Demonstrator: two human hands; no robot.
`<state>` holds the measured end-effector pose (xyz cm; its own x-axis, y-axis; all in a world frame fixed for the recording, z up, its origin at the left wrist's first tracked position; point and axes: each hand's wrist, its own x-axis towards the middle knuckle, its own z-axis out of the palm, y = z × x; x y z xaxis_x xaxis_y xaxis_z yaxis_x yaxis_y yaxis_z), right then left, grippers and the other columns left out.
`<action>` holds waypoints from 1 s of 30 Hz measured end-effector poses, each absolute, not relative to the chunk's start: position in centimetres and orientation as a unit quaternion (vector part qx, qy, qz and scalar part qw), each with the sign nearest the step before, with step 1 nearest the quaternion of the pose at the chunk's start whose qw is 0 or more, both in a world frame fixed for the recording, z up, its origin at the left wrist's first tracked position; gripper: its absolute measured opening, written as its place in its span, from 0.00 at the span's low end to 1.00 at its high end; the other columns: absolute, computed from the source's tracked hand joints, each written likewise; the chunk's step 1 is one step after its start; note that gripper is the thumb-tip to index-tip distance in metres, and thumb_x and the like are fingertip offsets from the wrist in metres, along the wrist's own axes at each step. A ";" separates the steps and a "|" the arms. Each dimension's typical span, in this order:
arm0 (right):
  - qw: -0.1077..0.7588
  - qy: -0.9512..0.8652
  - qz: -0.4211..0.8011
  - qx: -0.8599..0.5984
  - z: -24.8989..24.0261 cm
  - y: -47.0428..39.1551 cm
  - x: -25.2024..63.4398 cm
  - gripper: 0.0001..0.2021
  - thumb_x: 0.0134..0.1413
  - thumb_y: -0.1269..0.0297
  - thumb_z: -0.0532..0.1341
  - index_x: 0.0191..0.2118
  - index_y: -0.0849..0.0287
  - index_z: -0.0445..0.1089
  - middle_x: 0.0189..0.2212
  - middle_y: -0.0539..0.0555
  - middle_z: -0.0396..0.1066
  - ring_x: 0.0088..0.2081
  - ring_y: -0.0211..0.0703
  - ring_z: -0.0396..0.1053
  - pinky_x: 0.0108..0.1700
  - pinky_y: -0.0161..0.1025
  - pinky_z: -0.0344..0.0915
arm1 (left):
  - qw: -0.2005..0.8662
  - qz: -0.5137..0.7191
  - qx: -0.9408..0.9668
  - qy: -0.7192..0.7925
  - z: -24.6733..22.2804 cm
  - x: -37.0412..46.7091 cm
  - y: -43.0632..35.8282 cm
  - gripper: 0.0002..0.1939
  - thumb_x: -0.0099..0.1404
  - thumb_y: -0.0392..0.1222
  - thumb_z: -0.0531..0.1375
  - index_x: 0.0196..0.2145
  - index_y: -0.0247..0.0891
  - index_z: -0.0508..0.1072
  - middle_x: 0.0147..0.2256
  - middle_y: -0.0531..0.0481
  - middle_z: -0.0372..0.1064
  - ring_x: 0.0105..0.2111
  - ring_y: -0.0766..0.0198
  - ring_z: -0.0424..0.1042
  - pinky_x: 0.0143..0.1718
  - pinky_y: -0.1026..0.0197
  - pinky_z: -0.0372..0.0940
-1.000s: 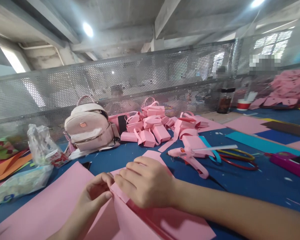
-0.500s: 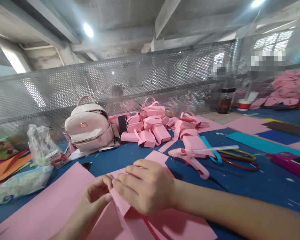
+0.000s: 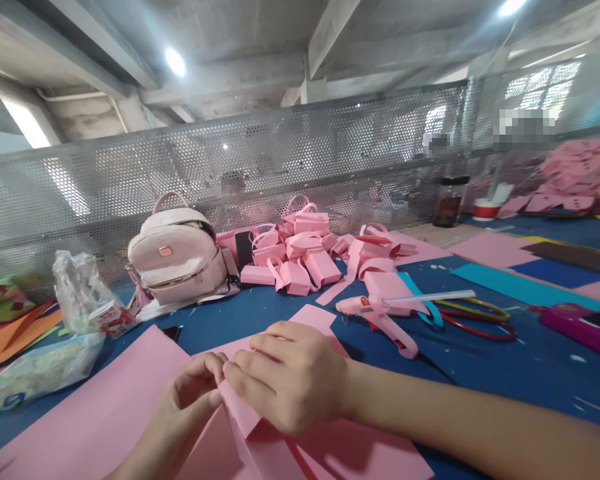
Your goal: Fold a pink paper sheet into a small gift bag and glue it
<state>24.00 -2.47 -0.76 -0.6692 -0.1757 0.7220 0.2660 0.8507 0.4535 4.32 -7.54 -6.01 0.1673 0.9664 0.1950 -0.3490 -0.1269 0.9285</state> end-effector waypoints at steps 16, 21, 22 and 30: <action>0.395 -0.881 -0.259 -0.031 -0.8 -2.4 24.0 0.15 0.66 0.73 0.51 0.40 0.64 0.76 0.33 0.53 0.79 0.34 0.39 0.75 0.36 0.37 0.69 | 0.573 0.559 0.509 0.318 -6.0 4.3 -7.7 0.17 0.55 0.50 0.72 0.29 0.37 0.71 0.29 0.53 0.63 0.30 0.66 0.61 0.33 0.66 0.57; 0.397 -0.879 -0.262 -0.030 -0.7 -2.5 23.9 0.15 0.67 0.72 0.51 0.39 0.64 0.76 0.33 0.53 0.79 0.33 0.39 0.74 0.34 0.37 0.69 | 0.574 0.556 0.510 0.318 -6.1 4.4 -7.6 0.18 0.55 0.50 0.72 0.29 0.37 0.70 0.29 0.54 0.62 0.30 0.67 0.60 0.32 0.67 0.56; 0.396 -0.879 -0.264 -0.030 -0.7 -2.5 23.9 0.14 0.67 0.72 0.51 0.39 0.63 0.76 0.33 0.53 0.79 0.34 0.38 0.74 0.34 0.37 0.69 | 0.574 0.555 0.511 0.319 -6.1 4.4 -7.6 0.19 0.54 0.51 0.73 0.29 0.37 0.70 0.29 0.54 0.62 0.29 0.67 0.60 0.32 0.67 0.56; 0.391 -0.882 -0.264 -0.021 -0.8 -2.5 24.1 0.15 0.66 0.73 0.51 0.40 0.65 0.76 0.35 0.54 0.79 0.35 0.40 0.75 0.33 0.38 0.69 | 0.566 0.557 0.518 0.319 -6.0 4.4 -7.5 0.19 0.54 0.51 0.73 0.28 0.36 0.70 0.28 0.53 0.62 0.29 0.67 0.60 0.31 0.67 0.56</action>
